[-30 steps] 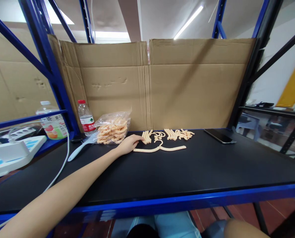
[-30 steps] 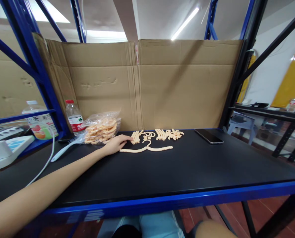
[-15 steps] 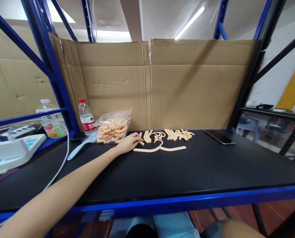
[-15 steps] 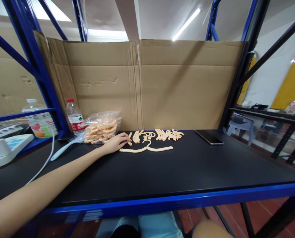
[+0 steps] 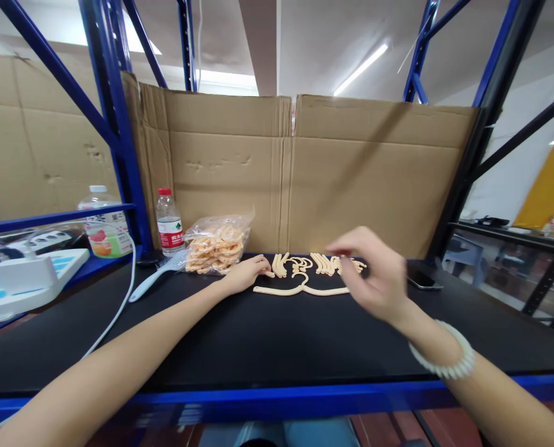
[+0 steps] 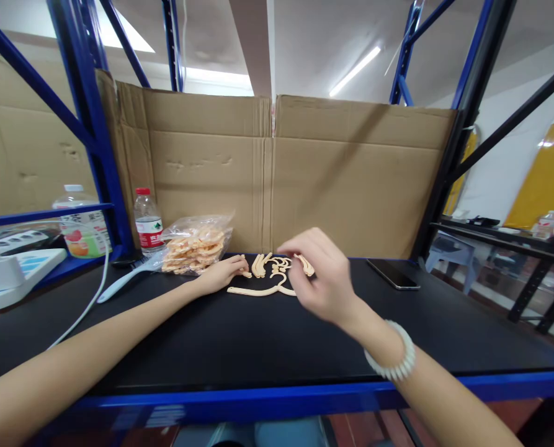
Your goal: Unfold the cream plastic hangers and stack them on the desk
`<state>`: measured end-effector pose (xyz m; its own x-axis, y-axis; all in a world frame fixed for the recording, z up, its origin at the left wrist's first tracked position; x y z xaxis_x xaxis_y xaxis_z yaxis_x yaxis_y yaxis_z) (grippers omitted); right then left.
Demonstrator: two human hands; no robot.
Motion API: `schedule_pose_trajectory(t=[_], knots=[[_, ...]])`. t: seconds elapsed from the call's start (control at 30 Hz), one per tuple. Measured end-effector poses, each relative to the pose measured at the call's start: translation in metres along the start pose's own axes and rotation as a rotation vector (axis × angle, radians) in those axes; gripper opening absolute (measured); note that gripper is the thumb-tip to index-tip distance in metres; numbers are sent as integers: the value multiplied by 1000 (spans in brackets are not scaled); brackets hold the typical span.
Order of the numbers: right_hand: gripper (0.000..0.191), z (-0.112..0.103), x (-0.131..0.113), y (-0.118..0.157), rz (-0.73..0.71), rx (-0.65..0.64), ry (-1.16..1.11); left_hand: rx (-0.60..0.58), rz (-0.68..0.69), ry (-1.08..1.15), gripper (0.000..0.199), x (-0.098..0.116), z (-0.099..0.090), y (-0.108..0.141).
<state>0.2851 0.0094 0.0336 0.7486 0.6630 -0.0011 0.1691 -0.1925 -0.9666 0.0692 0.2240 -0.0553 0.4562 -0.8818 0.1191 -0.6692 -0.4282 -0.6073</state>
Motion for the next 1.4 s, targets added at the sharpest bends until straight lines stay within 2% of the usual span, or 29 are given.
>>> schedule_pose_trajectory(t=[0.07,0.17,0.27,0.37,0.53,0.67,0.83,0.93,1.1,1.17,1.23,1.33,1.4], knots=[[22,29,29,-6,69,-129,12,20,-37,-12,23,0,-2,0],[22,76,84,-3,147,-526,154,68,-40,23,26,3,-5,-1],[24,108,123,10,164,-813,298,168,-9,80,21,9,-11,-4],[26,121,140,21,167,-885,341,257,-42,160,18,15,-15,-6],[19,128,143,30,127,-936,376,375,-184,361,20,22,-15,-10],[14,129,140,32,49,-918,398,455,-344,537,19,26,-10,-12],[13,131,139,34,-7,-912,399,459,-461,725,19,38,-5,-13],[11,132,142,33,-37,-895,393,512,-533,903,28,46,-3,-13],[11,130,150,31,-67,-783,401,572,-764,1207,55,58,-5,-13],[11,127,152,29,-58,-711,422,572,-850,1304,64,63,-6,-13],[14,123,153,28,-32,-621,460,558,-895,1378,53,67,-6,-14],[17,114,150,24,138,-352,461,506,-902,1423,27,72,-4,-15],[16,108,146,22,310,-137,351,475,-897,1410,17,77,-5,-14]])
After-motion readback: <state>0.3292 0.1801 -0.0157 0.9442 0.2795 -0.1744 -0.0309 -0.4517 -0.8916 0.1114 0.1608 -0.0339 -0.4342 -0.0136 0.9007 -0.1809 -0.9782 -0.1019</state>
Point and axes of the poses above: each hand's wrist, its own y-axis away from the middle knuckle, its own z-axis out of the palm, x = y × z, the point moved 2 cm from there along -y, towards the middle knuckle, and after that the axes turned 12 degrees about x, right-handed, at the moved point
